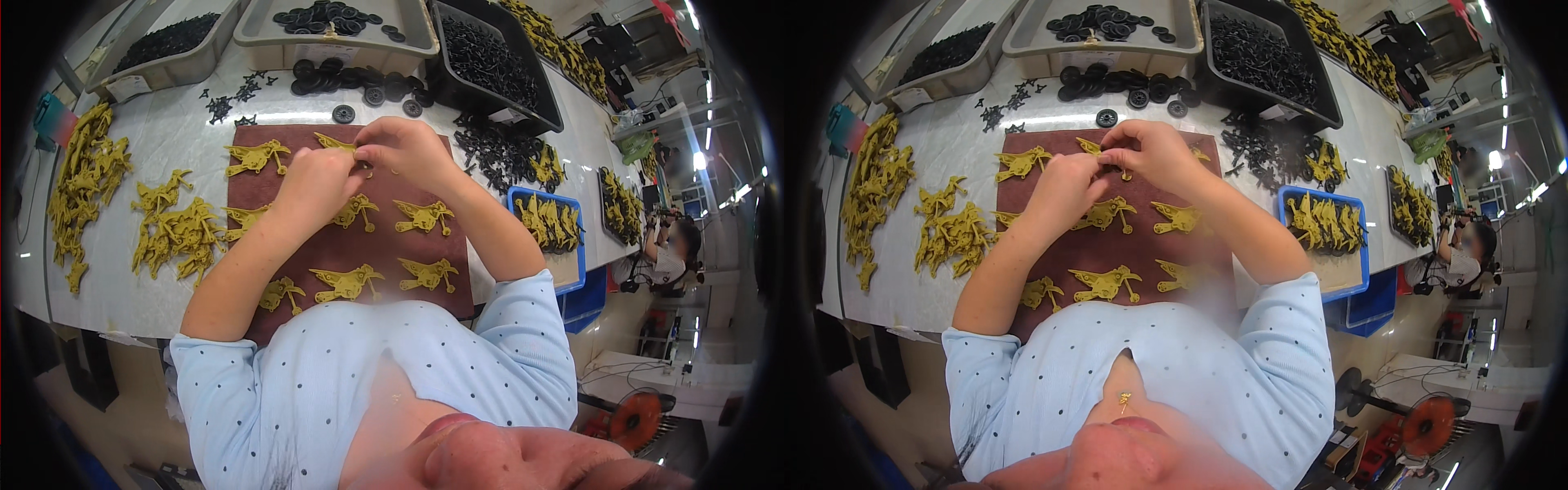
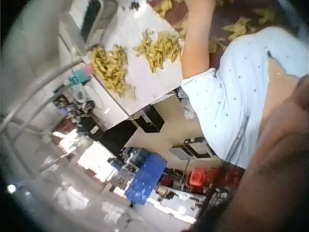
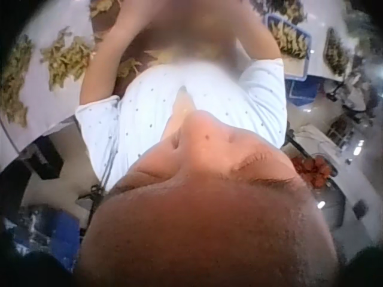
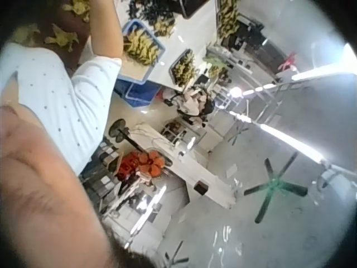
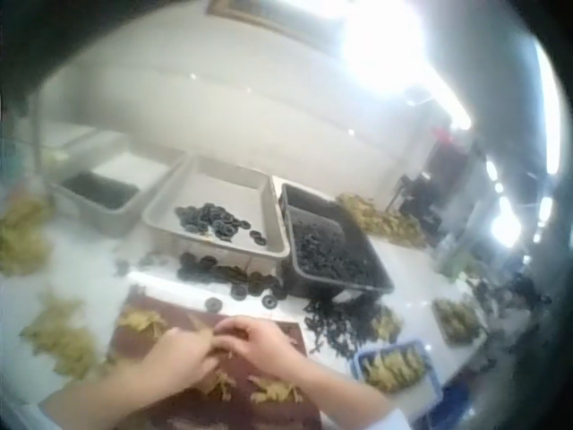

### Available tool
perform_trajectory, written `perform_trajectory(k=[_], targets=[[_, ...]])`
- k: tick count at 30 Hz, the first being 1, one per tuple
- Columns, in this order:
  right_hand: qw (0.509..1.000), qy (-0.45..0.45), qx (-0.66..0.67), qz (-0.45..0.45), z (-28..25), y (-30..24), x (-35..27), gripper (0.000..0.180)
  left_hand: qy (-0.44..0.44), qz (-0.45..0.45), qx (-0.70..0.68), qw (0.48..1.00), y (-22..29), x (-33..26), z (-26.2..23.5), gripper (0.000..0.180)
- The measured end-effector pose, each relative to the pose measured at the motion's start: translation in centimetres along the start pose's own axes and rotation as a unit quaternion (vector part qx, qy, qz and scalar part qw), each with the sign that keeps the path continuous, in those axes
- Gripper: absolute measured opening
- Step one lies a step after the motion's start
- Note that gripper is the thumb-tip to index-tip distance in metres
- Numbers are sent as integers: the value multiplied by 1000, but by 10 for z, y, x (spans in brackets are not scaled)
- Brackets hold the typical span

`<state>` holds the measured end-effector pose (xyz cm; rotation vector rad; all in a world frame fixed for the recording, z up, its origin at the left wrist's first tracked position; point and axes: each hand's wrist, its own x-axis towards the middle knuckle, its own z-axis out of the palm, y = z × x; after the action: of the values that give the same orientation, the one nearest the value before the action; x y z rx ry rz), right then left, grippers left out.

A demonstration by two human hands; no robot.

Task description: The person lays out toy motorcycle frames on a mat, attaches small black handlebar components to them, and fits wheels onto each frame by hand.

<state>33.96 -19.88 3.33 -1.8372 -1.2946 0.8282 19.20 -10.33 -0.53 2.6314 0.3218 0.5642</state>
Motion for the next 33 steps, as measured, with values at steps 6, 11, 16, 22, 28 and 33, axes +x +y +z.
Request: perform_trajectory(k=[6,11,16,22,28,33], targets=[[985,-32,168,-6,11,35,11,17,-36,-150,-292,944,2,4,-2,17],[991,103,-74,-37,2,46,28,21,23,19,-51,998,-11,-3,20,31],[995,17,-44,85,-18,64,54,24,-61,52,50,996,-22,-13,50,52],[989,-63,-76,108,-14,72,73,20,-138,58,85,985,-31,-16,56,59],[984,-96,-106,102,-10,76,79,14,-140,54,82,985,-31,-15,57,61],[986,-81,-148,7,-6,83,82,10,-145,49,73,985,-32,-15,59,62]])
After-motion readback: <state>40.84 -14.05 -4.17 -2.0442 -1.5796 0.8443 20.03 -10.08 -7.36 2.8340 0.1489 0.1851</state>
